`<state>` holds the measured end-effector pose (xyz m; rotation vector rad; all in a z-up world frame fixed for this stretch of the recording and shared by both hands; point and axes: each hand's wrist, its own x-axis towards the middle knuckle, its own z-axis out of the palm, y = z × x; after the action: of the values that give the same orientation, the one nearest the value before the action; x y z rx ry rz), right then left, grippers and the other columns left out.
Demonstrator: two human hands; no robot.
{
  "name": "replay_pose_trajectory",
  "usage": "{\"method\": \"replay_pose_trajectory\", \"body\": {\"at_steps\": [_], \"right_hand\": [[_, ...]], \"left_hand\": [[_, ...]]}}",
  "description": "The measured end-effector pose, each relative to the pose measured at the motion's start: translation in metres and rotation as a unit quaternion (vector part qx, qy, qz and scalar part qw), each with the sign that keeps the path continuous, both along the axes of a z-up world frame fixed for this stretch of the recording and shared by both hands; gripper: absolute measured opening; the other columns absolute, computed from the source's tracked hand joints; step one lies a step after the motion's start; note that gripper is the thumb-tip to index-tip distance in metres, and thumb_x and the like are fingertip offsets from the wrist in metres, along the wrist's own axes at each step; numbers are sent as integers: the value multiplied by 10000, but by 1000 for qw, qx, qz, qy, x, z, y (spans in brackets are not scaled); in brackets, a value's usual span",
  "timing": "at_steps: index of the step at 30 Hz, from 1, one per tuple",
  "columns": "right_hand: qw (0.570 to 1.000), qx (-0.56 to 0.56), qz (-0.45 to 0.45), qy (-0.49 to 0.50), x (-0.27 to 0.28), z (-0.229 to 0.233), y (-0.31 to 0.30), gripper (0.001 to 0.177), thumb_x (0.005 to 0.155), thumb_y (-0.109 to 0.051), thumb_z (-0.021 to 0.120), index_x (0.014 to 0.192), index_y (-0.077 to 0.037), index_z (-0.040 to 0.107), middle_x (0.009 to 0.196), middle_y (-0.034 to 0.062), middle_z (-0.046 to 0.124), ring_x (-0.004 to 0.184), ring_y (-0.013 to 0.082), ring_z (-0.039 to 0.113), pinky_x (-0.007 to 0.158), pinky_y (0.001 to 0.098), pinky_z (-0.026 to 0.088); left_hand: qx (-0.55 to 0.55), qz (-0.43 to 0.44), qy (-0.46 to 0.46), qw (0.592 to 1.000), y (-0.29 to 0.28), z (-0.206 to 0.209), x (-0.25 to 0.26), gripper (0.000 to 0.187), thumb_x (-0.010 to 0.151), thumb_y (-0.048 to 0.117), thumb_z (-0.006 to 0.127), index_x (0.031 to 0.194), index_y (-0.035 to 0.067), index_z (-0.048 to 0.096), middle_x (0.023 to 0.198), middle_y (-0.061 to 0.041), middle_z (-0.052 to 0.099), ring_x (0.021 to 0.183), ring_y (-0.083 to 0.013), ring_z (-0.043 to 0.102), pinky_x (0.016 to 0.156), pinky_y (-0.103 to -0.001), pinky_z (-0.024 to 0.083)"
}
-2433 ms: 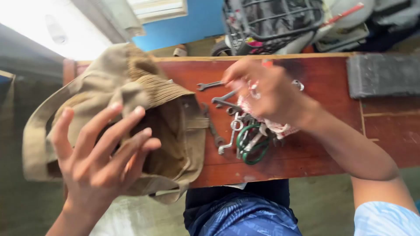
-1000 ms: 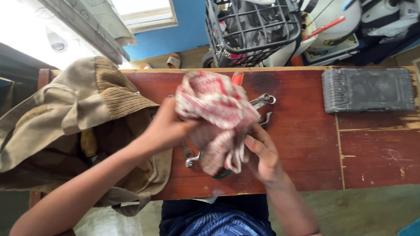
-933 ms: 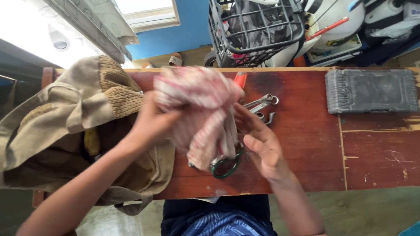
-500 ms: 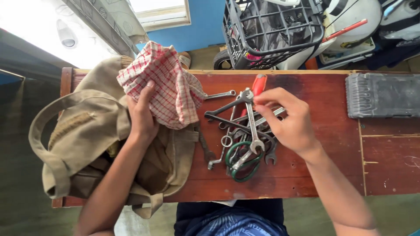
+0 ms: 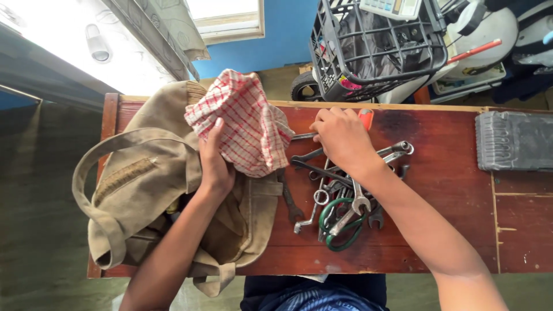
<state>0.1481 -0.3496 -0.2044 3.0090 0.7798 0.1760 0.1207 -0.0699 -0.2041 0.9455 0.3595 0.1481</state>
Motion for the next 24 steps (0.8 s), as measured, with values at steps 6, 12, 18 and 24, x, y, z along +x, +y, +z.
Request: {"method": "replay_pose_trajectory", "body": {"at_steps": [6, 12, 18, 24], "right_hand": [[999, -43, -11, 17, 2, -7, 6, 226, 829, -334, 804, 950, -185, 684, 897, -52, 605, 926, 185, 624, 819, 344, 493], [997, 43, -34, 52, -6, 23, 3, 171, 902, -259, 727, 1008, -192, 610, 919, -5, 606, 961, 253, 659, 841, 410, 523], [954, 182, -237, 34, -52, 152, -1, 47, 1080, -172, 603, 1074, -127, 591, 852, 115, 650, 897, 391, 683, 866, 498, 514], [851, 448, -176, 211, -104, 173, 17, 76, 1004, -48, 528, 1072, -70, 501, 677, 62, 692, 599, 142, 659, 629, 293, 539]], "left_hand": [[-23, 6, -1, 1000, -1, 0, -6, 397, 951, 388, 678, 1264, 148, 638, 1115, -120, 753, 1010, -263, 766, 880, -474, 644], [-53, 17, -51, 997, -3, -5, -12, 489, 988, 386, 642, 1390, 118, 566, 1259, -169, 704, 1160, -316, 710, 989, -518, 587], [-151, -11, -63, 986, -25, 11, -27, 477, 983, 380, 635, 1376, 114, 599, 1266, -169, 706, 1150, -323, 707, 987, -536, 578], [-171, -167, -107, 965, -27, 33, -53, 367, 1001, 173, 623, 1290, -48, 573, 1116, -109, 710, 1006, -210, 701, 820, -349, 621]]}}
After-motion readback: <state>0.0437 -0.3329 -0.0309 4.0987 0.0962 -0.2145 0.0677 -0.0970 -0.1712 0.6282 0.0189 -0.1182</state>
